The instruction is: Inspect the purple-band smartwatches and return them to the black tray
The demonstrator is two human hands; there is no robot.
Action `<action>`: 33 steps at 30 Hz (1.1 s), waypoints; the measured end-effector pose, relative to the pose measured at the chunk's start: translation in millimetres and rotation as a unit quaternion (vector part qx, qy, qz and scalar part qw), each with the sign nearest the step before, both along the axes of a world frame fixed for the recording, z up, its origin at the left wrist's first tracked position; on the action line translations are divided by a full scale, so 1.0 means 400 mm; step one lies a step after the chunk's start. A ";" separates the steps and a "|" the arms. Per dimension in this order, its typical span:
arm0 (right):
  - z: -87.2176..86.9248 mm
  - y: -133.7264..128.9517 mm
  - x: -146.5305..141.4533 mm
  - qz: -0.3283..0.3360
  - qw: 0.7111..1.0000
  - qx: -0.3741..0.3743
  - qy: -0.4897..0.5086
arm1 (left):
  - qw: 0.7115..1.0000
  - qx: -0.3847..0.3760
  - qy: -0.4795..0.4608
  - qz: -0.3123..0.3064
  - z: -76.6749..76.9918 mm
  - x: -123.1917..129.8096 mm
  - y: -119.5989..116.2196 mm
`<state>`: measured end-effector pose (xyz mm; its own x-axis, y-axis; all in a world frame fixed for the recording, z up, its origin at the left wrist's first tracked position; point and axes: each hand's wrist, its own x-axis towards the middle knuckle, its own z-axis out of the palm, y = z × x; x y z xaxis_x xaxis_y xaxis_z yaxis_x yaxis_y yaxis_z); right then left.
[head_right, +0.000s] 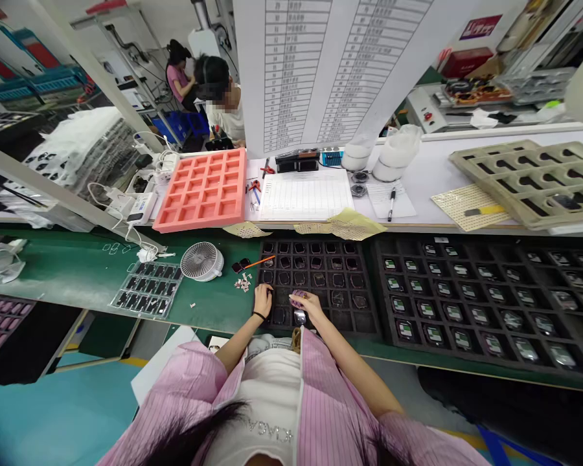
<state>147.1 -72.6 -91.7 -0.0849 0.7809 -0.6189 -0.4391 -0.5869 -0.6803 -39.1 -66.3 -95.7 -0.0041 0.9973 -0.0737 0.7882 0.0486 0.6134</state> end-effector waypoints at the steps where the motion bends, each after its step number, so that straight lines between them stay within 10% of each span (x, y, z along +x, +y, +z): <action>1: 0.002 0.002 0.002 0.005 1.000 0.001 0.003 | 1.000 -0.006 0.005 -0.002 0.005 0.001 0.001; 8: 0.024 0.022 0.035 0.070 0.997 -0.008 0.038 | 0.996 -0.021 0.008 -0.085 0.077 0.024 0.009; 16: 0.044 0.033 0.075 0.134 0.989 0.007 0.062 | 0.920 -0.051 -0.232 -0.311 0.122 0.105 0.045; 27: 0.012 0.015 0.135 0.076 0.989 0.084 -0.094 | 0.942 -0.031 -0.065 -0.328 0.097 0.155 0.091; 33: -0.037 0.040 0.162 0.073 0.930 0.161 -0.321 | 0.942 -0.030 0.052 -0.330 0.056 0.164 0.089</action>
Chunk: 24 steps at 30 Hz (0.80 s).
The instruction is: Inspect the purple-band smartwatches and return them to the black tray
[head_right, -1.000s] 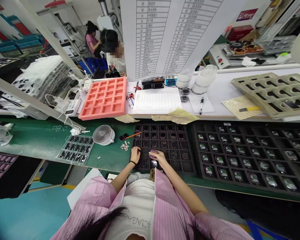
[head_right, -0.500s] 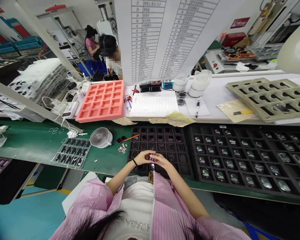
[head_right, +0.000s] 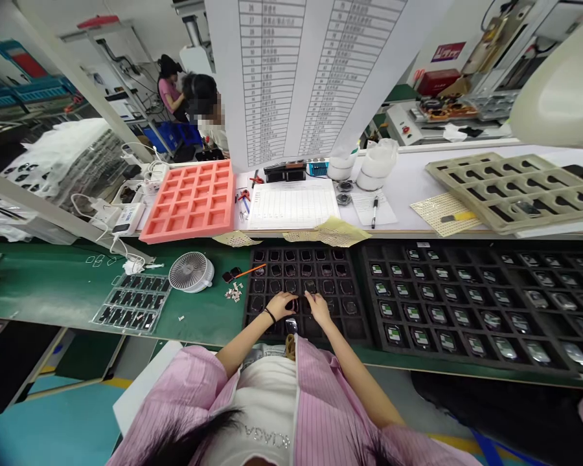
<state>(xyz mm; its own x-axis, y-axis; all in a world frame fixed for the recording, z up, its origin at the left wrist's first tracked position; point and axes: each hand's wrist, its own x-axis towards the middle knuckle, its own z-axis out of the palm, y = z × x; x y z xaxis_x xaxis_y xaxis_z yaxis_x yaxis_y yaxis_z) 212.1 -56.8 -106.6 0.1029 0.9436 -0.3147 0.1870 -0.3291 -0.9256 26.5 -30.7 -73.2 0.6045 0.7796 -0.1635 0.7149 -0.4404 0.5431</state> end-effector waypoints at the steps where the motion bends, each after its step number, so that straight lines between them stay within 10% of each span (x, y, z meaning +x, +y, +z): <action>1: -0.008 0.002 -0.002 0.007 0.999 0.020 -0.038 | 1.000 0.009 0.014 0.005 -0.002 -0.010 -0.006; 13: -0.017 -0.087 -0.016 0.169 0.924 0.188 -0.286 | 0.984 0.124 0.116 0.045 -0.073 -0.149 -0.115; 20: -0.031 -0.117 -0.031 0.203 0.914 0.208 -0.284 | 0.991 0.076 0.048 0.101 -0.021 -0.092 -0.076; 24: -0.030 -0.139 -0.011 0.173 0.922 0.206 -0.278 | 0.999 0.047 0.013 -0.002 0.025 0.042 -0.025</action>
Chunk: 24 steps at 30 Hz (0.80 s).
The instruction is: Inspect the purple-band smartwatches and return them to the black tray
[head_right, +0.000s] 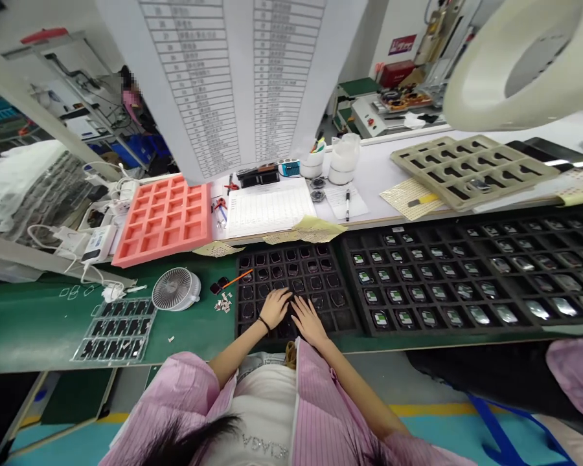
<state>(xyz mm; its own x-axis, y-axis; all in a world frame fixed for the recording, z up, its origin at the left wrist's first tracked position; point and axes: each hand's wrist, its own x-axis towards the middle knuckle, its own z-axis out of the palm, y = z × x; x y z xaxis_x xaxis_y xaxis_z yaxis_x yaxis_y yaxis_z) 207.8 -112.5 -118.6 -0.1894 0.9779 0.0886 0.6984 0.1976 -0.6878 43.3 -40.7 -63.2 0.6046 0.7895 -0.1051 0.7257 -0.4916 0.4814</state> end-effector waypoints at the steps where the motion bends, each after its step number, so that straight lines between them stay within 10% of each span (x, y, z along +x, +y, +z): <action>1: -0.001 -0.017 0.012 -0.017 1.000 -0.001 0.000 | 0.999 -0.012 0.001 -0.032 0.005 0.044 0.014; 8: -0.015 -0.206 0.109 -0.243 0.969 -0.012 0.048 | 0.986 -0.062 0.068 -0.138 -0.007 0.282 0.079; 24: 0.001 -0.367 0.140 -0.452 0.883 -0.009 0.128 | 0.987 -0.097 0.073 -0.108 0.024 0.415 0.082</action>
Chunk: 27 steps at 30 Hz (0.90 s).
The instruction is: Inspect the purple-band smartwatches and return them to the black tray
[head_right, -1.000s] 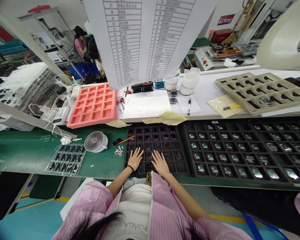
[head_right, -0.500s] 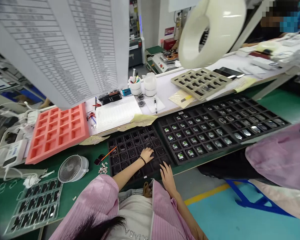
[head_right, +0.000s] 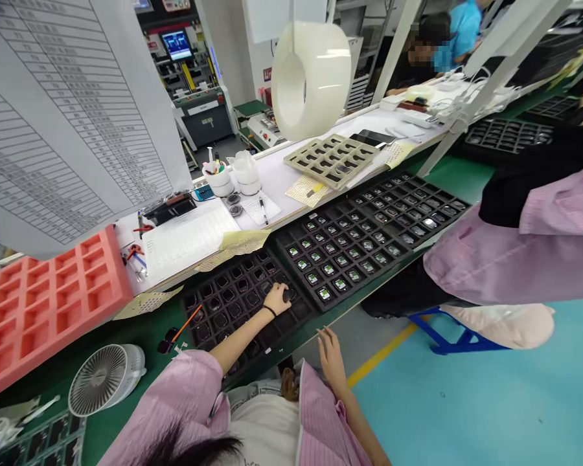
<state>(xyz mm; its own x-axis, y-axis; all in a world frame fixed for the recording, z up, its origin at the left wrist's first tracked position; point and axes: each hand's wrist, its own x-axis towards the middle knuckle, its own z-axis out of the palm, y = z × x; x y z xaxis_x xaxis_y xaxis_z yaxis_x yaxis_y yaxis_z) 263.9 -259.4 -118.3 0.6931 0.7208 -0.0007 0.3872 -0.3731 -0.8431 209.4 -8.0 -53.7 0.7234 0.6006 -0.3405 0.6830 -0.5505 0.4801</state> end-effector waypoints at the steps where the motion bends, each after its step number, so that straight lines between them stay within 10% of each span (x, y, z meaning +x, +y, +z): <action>1: 0.001 -0.006 0.001 -0.003 1.000 -0.001 0.002 | 1.000 -0.008 -0.008 0.003 -0.001 0.023 -0.003; 12: 0.041 -0.010 -0.014 -0.022 0.998 0.006 0.058 | 0.977 -0.123 -0.145 0.092 -0.049 0.026 0.050; 20: 0.110 0.163 0.004 0.065 0.994 0.052 0.072 | 0.936 -0.230 -0.229 0.140 -0.072 -0.085 0.023; 27: 0.130 0.246 -0.015 0.134 0.985 0.066 0.082 | 0.960 -0.178 -0.180 0.118 -0.082 -0.189 -0.013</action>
<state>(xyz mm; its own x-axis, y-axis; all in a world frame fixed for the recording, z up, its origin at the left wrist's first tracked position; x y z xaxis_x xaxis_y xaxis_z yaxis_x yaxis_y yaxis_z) 257.8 -160.8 -66.4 0.4757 0.8795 0.0081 0.3109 -0.1595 -0.9370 133.8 -13.1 -86.4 0.6903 0.6543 -0.3087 0.5234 -0.1571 0.8375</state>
